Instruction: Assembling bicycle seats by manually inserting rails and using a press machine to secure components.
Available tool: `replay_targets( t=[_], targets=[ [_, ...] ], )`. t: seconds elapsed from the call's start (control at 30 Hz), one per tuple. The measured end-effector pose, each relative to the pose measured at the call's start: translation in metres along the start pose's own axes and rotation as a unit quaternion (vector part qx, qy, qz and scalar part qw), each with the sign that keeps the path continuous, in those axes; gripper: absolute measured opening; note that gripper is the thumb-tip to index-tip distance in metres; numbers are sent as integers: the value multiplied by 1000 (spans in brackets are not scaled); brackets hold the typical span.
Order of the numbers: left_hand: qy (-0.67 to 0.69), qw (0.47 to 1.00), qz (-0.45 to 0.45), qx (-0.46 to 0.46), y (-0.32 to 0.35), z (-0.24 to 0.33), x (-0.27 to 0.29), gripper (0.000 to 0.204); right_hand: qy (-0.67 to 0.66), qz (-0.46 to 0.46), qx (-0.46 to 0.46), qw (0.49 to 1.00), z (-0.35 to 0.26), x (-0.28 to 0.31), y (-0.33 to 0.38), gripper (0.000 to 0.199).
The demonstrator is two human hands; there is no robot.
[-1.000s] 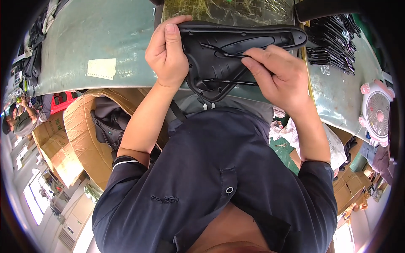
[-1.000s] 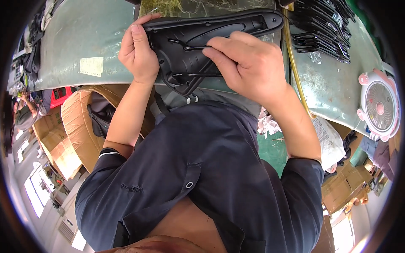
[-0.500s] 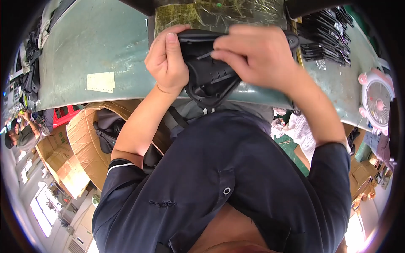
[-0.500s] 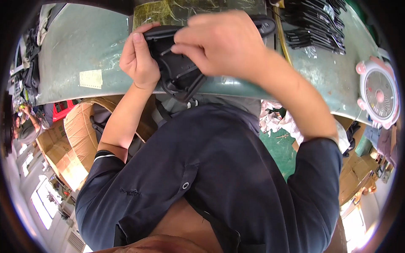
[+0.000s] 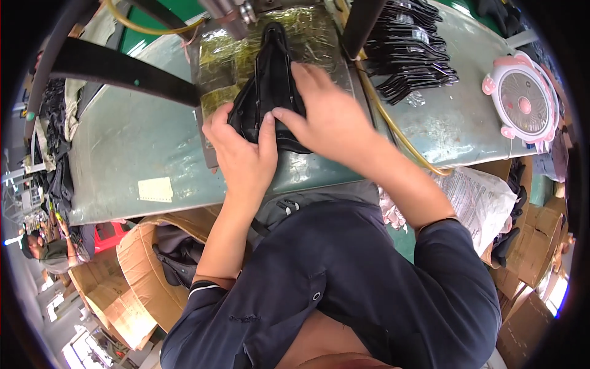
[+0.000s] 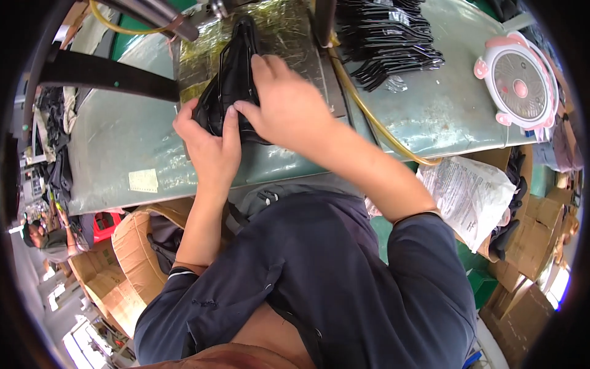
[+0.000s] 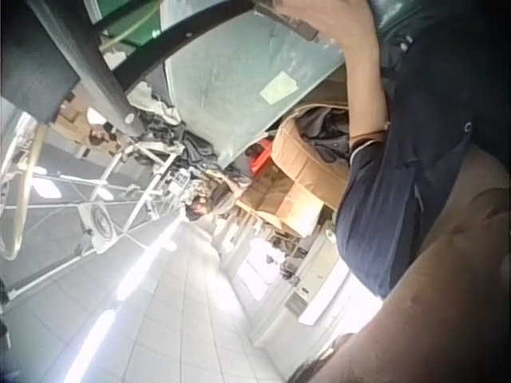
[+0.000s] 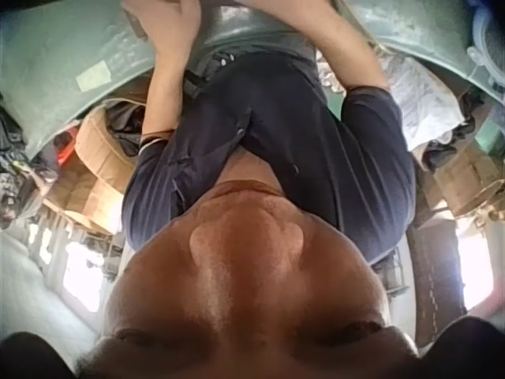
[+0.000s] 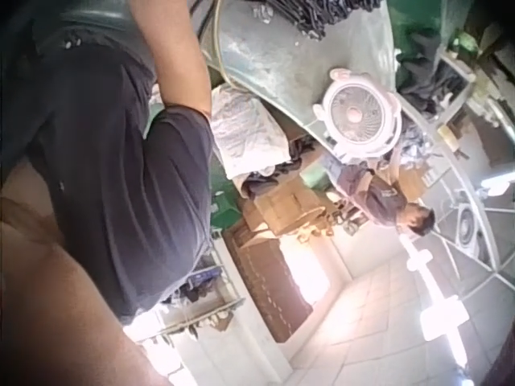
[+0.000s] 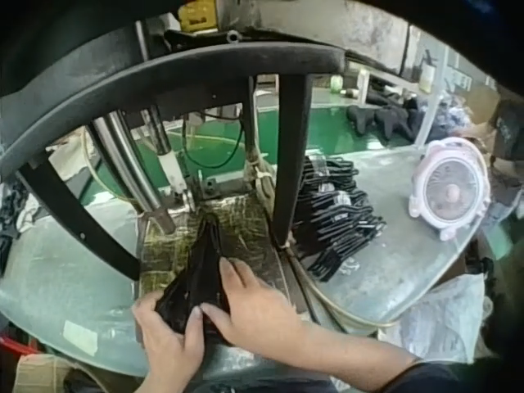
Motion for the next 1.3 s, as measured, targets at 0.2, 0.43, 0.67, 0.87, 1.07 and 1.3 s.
replay_targets(
  t=[0.2,0.43,0.67,0.87,1.07,1.3],
  targets=[
    [-10,997,-49,-64,-31,-17,-17,18,2,115,25,993,12,-24,-26,57],
    [20,993,14,-112,-38,-25,-26,19,-7,131,24,991,16,-35,-33,57],
    [13,993,42,-110,-37,-30,-27,17,20,118,10,993,16,-38,-36,52],
    [25,990,78,-112,-59,-39,-29,19,36,167,-5,985,18,-46,-58,47],
    [12,991,87,-100,-44,-40,-24,32,-21,117,-50,992,20,-48,-35,80],
    [44,998,36,-32,-43,-36,-15,55,-119,43,-90,988,24,-30,-34,84]
  ],
)
Point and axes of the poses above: each hand's wrist, its own y-axis away from the middle knuckle, its own x-axis out of the back of the hand, z = x × y, the point moved 4 cm from there along -y, towards the middle knuckle, and after that the axes turned 13 degrees about y, right-handed, at the moved point
